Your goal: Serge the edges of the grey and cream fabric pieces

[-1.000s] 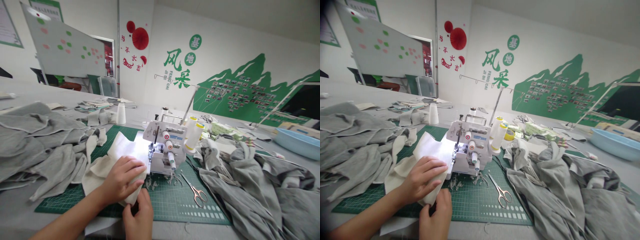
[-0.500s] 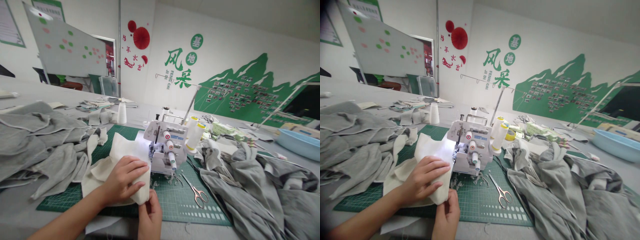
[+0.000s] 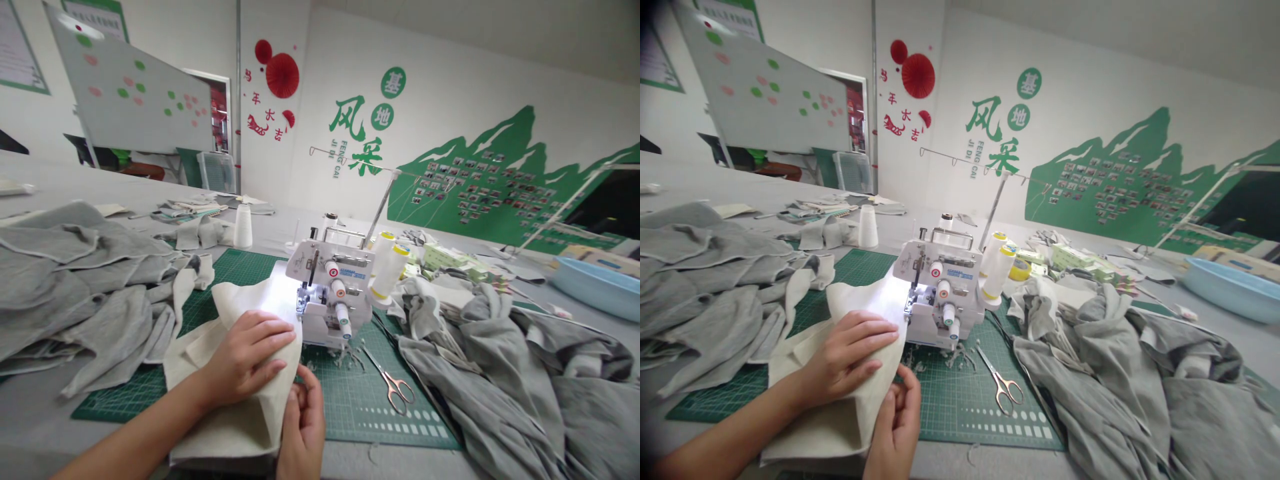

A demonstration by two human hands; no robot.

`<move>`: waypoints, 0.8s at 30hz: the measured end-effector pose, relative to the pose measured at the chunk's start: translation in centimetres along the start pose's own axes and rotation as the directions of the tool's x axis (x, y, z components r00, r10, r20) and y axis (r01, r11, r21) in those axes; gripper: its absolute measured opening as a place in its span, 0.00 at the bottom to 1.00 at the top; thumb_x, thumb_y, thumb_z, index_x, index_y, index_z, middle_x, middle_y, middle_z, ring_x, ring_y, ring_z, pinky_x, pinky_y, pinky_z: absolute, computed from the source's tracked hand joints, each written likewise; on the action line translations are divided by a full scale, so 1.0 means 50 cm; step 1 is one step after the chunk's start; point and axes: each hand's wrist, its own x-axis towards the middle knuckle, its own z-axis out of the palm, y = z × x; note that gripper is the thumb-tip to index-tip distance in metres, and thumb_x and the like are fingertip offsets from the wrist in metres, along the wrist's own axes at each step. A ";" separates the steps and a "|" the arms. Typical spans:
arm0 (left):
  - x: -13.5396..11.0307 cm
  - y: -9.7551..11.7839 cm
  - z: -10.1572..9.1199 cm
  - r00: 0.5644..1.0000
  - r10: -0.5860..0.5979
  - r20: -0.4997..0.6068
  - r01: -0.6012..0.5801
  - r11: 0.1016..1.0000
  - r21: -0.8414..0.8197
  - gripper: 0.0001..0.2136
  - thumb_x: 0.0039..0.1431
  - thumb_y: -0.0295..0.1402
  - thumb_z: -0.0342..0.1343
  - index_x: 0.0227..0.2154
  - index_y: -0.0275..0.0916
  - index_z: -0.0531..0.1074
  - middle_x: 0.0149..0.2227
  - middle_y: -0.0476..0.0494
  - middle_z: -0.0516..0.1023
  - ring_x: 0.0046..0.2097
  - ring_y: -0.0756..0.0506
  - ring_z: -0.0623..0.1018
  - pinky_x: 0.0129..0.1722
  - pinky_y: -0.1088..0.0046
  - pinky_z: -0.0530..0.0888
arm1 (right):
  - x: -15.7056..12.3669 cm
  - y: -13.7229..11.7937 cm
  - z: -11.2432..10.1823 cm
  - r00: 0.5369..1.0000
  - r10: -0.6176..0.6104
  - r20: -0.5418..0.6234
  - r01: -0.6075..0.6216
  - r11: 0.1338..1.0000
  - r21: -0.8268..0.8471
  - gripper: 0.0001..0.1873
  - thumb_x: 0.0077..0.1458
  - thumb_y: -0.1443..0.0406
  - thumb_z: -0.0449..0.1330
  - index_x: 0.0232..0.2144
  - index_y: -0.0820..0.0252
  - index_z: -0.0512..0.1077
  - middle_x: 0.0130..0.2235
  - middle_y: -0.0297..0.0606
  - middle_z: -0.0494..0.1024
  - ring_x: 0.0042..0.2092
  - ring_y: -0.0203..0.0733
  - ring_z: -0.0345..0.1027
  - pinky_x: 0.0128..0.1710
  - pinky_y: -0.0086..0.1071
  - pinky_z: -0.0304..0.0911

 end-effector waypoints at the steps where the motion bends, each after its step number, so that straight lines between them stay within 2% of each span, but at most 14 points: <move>1: 0.000 -0.001 0.000 1.000 -0.005 0.002 0.005 1.000 0.004 0.16 0.68 0.38 0.48 0.53 0.40 0.73 0.51 0.37 0.78 0.52 0.38 0.74 0.52 0.56 0.70 | -0.001 -0.002 0.001 1.000 0.019 -0.014 -0.019 1.000 0.005 0.22 0.57 0.51 0.62 0.48 0.58 0.72 0.30 0.34 0.77 0.29 0.39 0.69 0.30 0.29 0.65; 5: 0.000 -0.003 0.001 1.000 -0.003 -0.003 0.003 1.000 0.013 0.16 0.68 0.37 0.49 0.53 0.41 0.72 0.51 0.38 0.78 0.52 0.39 0.74 0.52 0.57 0.70 | -0.004 -0.010 0.006 0.997 0.075 0.013 -0.075 0.997 -0.012 0.27 0.51 0.45 0.65 0.44 0.58 0.76 0.36 0.40 0.82 0.33 0.43 0.73 0.32 0.31 0.68; 9: 0.000 -0.002 0.002 1.000 0.001 -0.009 -0.001 1.000 0.009 0.16 0.68 0.37 0.49 0.54 0.41 0.72 0.51 0.38 0.78 0.52 0.39 0.73 0.52 0.57 0.70 | -0.007 -0.018 0.013 0.995 0.017 0.095 -0.004 0.991 -0.133 0.25 0.48 0.45 0.68 0.34 0.61 0.80 0.31 0.39 0.82 0.32 0.44 0.71 0.33 0.32 0.67; 12: 0.001 -0.001 0.001 1.000 -0.023 -0.009 0.023 0.999 0.025 0.15 0.68 0.38 0.49 0.53 0.41 0.73 0.50 0.38 0.79 0.52 0.39 0.74 0.52 0.57 0.69 | -0.009 -0.019 0.014 0.996 -0.022 0.085 0.038 0.981 -0.188 0.22 0.49 0.48 0.67 0.36 0.61 0.81 0.34 0.41 0.83 0.34 0.46 0.73 0.36 0.34 0.68; 14: 0.003 -0.003 -0.002 0.999 -0.050 -0.007 0.050 0.997 0.051 0.15 0.68 0.37 0.49 0.51 0.41 0.74 0.49 0.39 0.80 0.52 0.39 0.74 0.53 0.57 0.69 | -0.011 -0.015 0.010 0.995 0.003 0.097 0.018 0.977 -0.213 0.18 0.50 0.52 0.66 0.35 0.61 0.81 0.29 0.38 0.81 0.29 0.42 0.70 0.31 0.32 0.67; 17: 0.005 -0.012 -0.007 0.996 -0.092 -0.008 0.093 0.990 0.103 0.13 0.66 0.36 0.50 0.48 0.41 0.76 0.48 0.40 0.80 0.51 0.40 0.75 0.53 0.57 0.68 | -0.011 -0.004 0.000 0.977 0.078 0.197 -0.025 0.965 -0.260 0.11 0.52 0.58 0.62 0.26 0.61 0.77 0.20 0.29 0.67 0.20 0.34 0.56 0.18 0.26 0.55; 19: 0.006 -0.018 -0.011 0.994 -0.112 -0.009 0.112 0.986 0.120 0.13 0.66 0.35 0.50 0.47 0.42 0.77 0.48 0.42 0.81 0.50 0.40 0.75 0.53 0.57 0.67 | -0.008 -0.002 -0.004 0.955 0.039 0.293 0.051 0.954 -0.295 0.09 0.50 0.64 0.59 0.22 0.61 0.75 0.20 0.29 0.65 0.22 0.34 0.56 0.21 0.26 0.53; 21: 0.007 -0.024 -0.015 0.992 -0.123 -0.011 0.123 0.985 0.120 0.13 0.66 0.35 0.50 0.47 0.43 0.77 0.48 0.43 0.81 0.50 0.40 0.75 0.53 0.58 0.67 | -0.003 -0.006 -0.004 0.926 -0.028 0.377 0.161 0.931 -0.327 0.08 0.47 0.70 0.57 0.20 0.61 0.74 0.22 0.30 0.67 0.26 0.36 0.59 0.26 0.27 0.54; 24: 0.009 -0.033 -0.017 0.991 -0.135 -0.027 0.137 0.983 0.119 0.13 0.66 0.34 0.49 0.46 0.43 0.77 0.48 0.44 0.82 0.50 0.41 0.75 0.53 0.58 0.66 | 0.004 -0.023 0.002 0.893 -0.051 0.447 0.229 0.907 -0.354 0.12 0.46 0.74 0.55 0.20 0.60 0.76 0.24 0.31 0.71 0.28 0.37 0.63 0.29 0.28 0.56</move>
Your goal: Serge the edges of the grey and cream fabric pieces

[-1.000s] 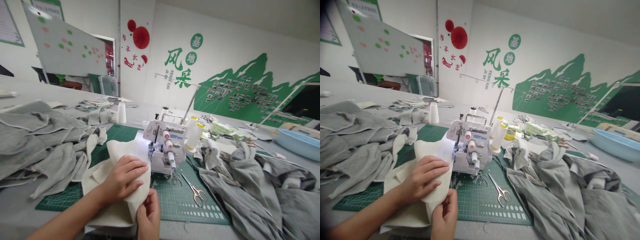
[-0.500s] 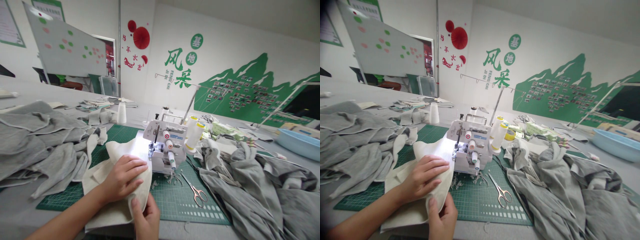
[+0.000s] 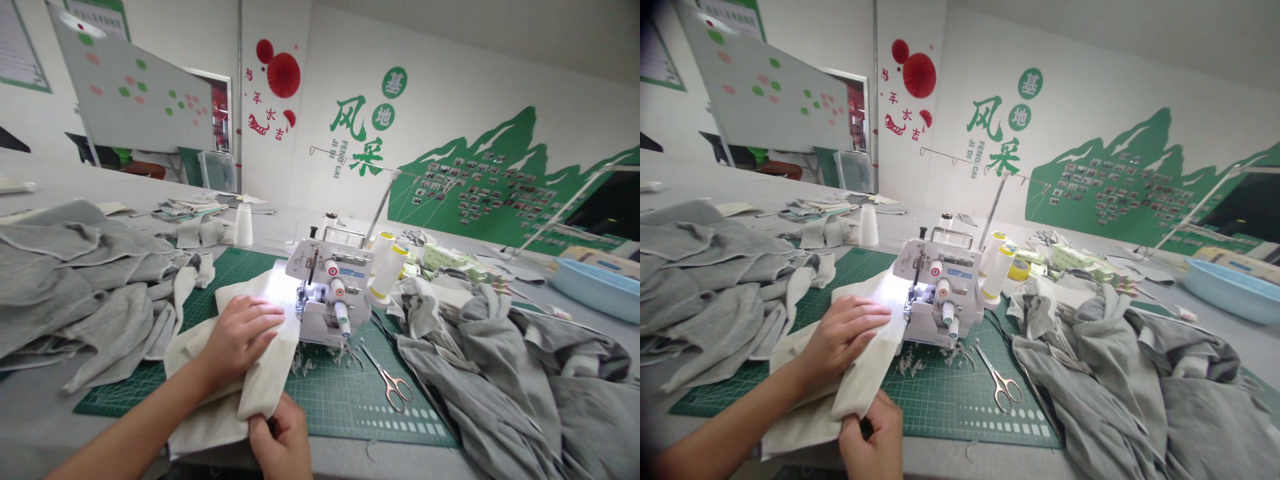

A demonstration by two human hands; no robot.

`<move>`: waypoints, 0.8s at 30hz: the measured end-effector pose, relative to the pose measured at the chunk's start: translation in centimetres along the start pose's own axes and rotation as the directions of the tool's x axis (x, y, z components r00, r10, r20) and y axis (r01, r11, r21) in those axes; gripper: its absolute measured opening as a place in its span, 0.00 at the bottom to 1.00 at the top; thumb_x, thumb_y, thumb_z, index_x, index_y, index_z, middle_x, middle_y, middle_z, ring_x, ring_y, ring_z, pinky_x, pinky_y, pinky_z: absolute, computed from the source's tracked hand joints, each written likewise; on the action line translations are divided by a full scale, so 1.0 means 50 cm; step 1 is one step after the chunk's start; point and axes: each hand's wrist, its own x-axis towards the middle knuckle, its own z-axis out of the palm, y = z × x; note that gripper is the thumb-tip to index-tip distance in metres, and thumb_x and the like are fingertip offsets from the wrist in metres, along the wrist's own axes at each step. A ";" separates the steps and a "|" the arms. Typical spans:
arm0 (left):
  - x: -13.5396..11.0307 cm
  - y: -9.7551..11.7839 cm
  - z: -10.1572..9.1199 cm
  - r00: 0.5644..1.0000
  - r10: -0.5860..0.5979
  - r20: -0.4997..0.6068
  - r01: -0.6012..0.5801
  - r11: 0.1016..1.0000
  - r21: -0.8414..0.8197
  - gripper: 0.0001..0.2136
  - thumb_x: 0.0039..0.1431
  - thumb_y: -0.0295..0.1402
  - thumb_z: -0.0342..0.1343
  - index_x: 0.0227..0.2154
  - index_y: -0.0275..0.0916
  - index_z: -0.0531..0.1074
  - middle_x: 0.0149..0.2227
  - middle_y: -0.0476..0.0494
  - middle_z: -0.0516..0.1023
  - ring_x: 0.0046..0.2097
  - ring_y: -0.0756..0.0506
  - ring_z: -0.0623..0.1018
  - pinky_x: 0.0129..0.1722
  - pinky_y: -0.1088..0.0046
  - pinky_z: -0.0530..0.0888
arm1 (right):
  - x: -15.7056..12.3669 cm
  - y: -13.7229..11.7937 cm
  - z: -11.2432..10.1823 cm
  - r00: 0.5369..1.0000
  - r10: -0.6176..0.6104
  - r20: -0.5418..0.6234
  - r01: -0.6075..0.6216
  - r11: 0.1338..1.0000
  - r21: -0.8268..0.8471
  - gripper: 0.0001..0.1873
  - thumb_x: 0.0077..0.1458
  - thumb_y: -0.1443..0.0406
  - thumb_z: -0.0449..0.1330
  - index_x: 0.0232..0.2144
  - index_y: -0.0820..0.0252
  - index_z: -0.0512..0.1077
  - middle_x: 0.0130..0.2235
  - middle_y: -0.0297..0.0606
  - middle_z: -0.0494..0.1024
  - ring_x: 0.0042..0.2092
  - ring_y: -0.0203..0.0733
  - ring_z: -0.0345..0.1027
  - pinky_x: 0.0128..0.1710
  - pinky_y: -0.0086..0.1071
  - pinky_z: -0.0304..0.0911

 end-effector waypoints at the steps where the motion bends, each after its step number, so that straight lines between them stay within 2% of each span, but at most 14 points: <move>1: 0.001 -0.003 0.000 1.000 -0.006 -0.002 0.006 1.000 0.002 0.13 0.67 0.34 0.49 0.46 0.44 0.78 0.47 0.45 0.82 0.50 0.41 0.75 0.53 0.58 0.66 | 0.003 -0.006 -0.001 1.000 -0.012 0.011 0.012 1.000 -0.003 0.13 0.46 0.75 0.55 0.20 0.59 0.77 0.25 0.32 0.73 0.30 0.38 0.65 0.31 0.28 0.58; 3: 0.002 -0.008 0.001 1.000 -0.014 -0.005 0.014 1.000 0.000 0.13 0.67 0.34 0.49 0.46 0.43 0.78 0.47 0.45 0.82 0.50 0.40 0.75 0.53 0.57 0.66 | 0.005 -0.013 -0.001 0.999 -0.032 0.010 0.032 0.999 0.005 0.13 0.44 0.76 0.55 0.20 0.59 0.77 0.28 0.34 0.75 0.32 0.40 0.68 0.33 0.29 0.60; 5: 0.002 -0.013 0.003 1.000 -0.021 0.001 0.021 1.000 -0.005 0.14 0.67 0.35 0.48 0.47 0.43 0.78 0.48 0.45 0.82 0.51 0.40 0.74 0.53 0.57 0.66 | 0.003 -0.015 0.001 1.000 -0.014 -0.010 0.014 0.999 0.037 0.11 0.44 0.75 0.57 0.20 0.59 0.76 0.27 0.33 0.75 0.32 0.39 0.69 0.32 0.28 0.61; 7: 0.001 -0.016 0.003 1.000 -0.023 0.012 0.023 1.000 -0.014 0.14 0.68 0.35 0.48 0.48 0.44 0.77 0.50 0.44 0.81 0.52 0.40 0.74 0.53 0.57 0.66 | -0.004 -0.012 0.003 0.994 0.104 -0.017 -0.101 0.987 0.123 0.06 0.45 0.72 0.59 0.21 0.60 0.73 0.23 0.31 0.71 0.24 0.35 0.65 0.23 0.25 0.58; 9: 0.000 -0.019 0.003 0.999 -0.021 0.026 0.022 0.999 -0.025 0.15 0.68 0.36 0.48 0.49 0.44 0.77 0.51 0.44 0.80 0.53 0.40 0.73 0.53 0.57 0.66 | -0.012 -0.008 0.003 0.961 0.276 0.028 -0.274 0.929 0.248 0.04 0.49 0.65 0.62 0.25 0.60 0.73 0.18 0.26 0.66 0.16 0.30 0.56 0.15 0.22 0.50; 10: -0.001 -0.020 0.003 0.999 -0.018 0.034 0.019 0.999 -0.031 0.15 0.68 0.37 0.47 0.50 0.44 0.76 0.52 0.44 0.80 0.54 0.40 0.73 0.54 0.57 0.66 | -0.016 -0.005 0.002 0.936 0.347 0.056 -0.347 0.888 0.302 0.07 0.50 0.61 0.62 0.28 0.60 0.73 0.15 0.24 0.64 0.13 0.29 0.53 0.12 0.21 0.46; 12: -0.003 -0.023 0.002 0.999 -0.012 0.047 0.014 0.999 -0.042 0.16 0.68 0.38 0.47 0.51 0.44 0.76 0.53 0.44 0.79 0.55 0.39 0.73 0.54 0.57 0.66 | -0.023 -0.001 -0.001 0.901 0.424 0.096 -0.427 0.822 0.377 0.14 0.50 0.55 0.64 0.32 0.60 0.73 0.13 0.23 0.64 0.12 0.29 0.53 0.10 0.20 0.44; 16: -0.005 -0.029 0.000 0.998 -0.011 0.068 0.015 0.998 -0.063 0.17 0.69 0.41 0.46 0.54 0.44 0.74 0.55 0.43 0.77 0.56 0.38 0.72 0.55 0.56 0.64 | -0.030 0.008 -0.006 0.859 0.486 0.160 -0.498 0.723 0.478 0.21 0.42 0.50 0.70 0.29 0.59 0.70 0.15 0.26 0.68 0.12 0.30 0.60 0.10 0.18 0.47; 20: -0.005 -0.033 -0.010 0.993 0.020 0.116 -0.005 0.992 -0.128 0.25 0.68 0.53 0.42 0.56 0.43 0.71 0.57 0.40 0.75 0.58 0.36 0.70 0.58 0.54 0.61 | -0.027 0.014 0.007 0.817 0.508 0.272 -0.560 0.586 0.586 0.31 0.29 0.47 0.75 0.31 0.59 0.70 0.19 0.32 0.75 0.14 0.34 0.66 0.10 0.20 0.55; 22: -0.004 -0.033 -0.017 0.988 0.044 0.146 -0.020 0.987 -0.158 0.29 0.66 0.57 0.41 0.57 0.43 0.70 0.58 0.40 0.74 0.59 0.35 0.69 0.59 0.54 0.59 | -0.028 0.014 0.018 0.827 0.487 0.280 -0.541 0.559 0.628 0.32 0.30 0.46 0.74 0.32 0.59 0.72 0.17 0.31 0.73 0.13 0.33 0.64 0.11 0.21 0.56; 24: -0.002 -0.032 -0.023 0.984 0.048 0.170 -0.021 0.988 -0.155 0.28 0.65 0.56 0.46 0.58 0.44 0.69 0.58 0.40 0.73 0.59 0.35 0.69 0.60 0.54 0.59 | -0.033 0.014 0.027 0.839 0.474 0.265 -0.520 0.561 0.644 0.29 0.36 0.44 0.71 0.33 0.61 0.74 0.14 0.28 0.69 0.12 0.29 0.58 0.11 0.20 0.54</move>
